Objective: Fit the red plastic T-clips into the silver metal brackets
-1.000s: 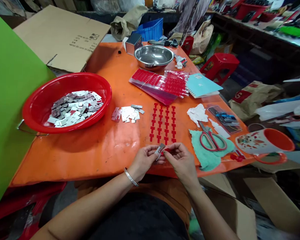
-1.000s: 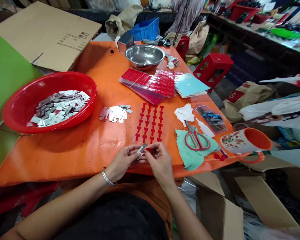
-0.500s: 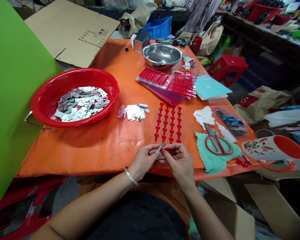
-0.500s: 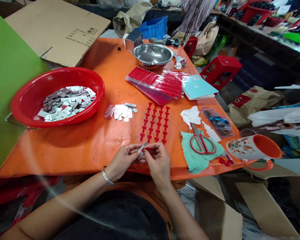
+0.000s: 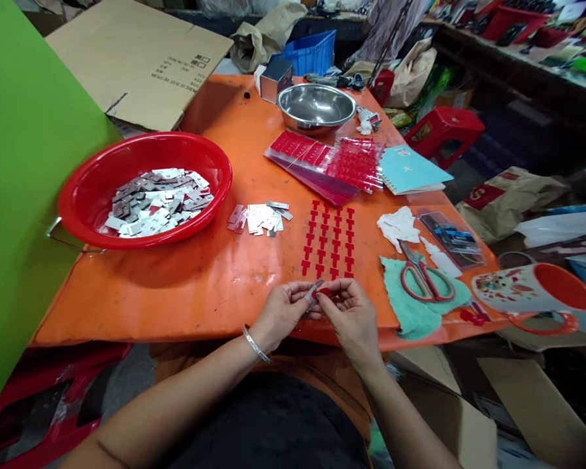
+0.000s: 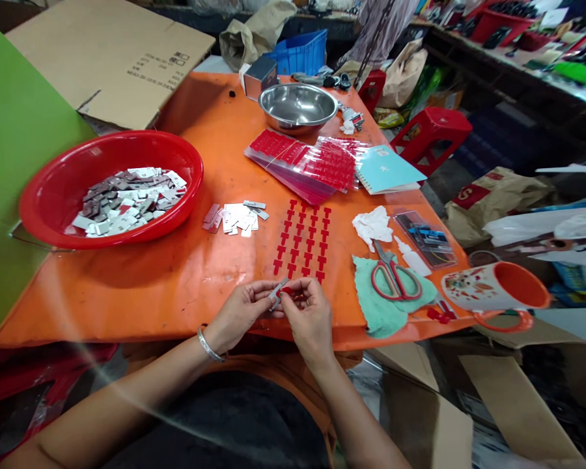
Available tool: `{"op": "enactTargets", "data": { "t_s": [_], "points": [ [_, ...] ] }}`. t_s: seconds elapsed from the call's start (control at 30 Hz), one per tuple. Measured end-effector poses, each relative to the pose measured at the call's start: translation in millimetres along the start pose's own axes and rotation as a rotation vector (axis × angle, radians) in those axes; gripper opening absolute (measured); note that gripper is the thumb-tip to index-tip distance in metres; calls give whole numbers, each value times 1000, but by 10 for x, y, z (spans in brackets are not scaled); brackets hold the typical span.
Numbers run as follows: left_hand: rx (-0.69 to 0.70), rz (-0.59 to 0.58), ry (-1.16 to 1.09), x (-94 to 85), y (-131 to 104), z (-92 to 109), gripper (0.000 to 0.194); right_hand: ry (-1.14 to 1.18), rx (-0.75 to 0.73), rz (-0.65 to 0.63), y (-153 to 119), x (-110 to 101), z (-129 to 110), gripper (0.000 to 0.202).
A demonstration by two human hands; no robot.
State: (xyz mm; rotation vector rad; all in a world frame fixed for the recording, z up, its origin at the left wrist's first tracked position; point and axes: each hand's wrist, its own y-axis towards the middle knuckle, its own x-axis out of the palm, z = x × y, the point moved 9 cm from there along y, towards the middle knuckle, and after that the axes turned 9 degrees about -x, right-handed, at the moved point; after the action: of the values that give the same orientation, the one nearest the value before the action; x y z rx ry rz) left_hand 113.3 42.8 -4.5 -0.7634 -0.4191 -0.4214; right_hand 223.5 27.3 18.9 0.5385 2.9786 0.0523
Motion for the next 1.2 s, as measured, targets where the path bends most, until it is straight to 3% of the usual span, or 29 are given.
{"op": "enactTargets", "data": {
  "t_s": [0.27, 0.43, 0.53, 0.7, 1.2],
  "points": [
    [32, -21, 11, 2, 3, -6, 36, -53, -8, 0, -19, -3, -4, 22],
    [39, 45, 22, -66, 29, -33, 35, -20, -25, -4, -91, 47, -2, 18],
    [73, 80, 29, -99, 27, -17, 32, -59, -114, -21, -124, 58, -79, 12],
    [93, 57, 33, -80, 9, -11, 31, -314, -320, 39, -72, -50, -310, 9],
    [82, 44, 30, -62, -8, -7, 32, -187, -143, -5, 56, -32, -128, 14]
  ]
}}
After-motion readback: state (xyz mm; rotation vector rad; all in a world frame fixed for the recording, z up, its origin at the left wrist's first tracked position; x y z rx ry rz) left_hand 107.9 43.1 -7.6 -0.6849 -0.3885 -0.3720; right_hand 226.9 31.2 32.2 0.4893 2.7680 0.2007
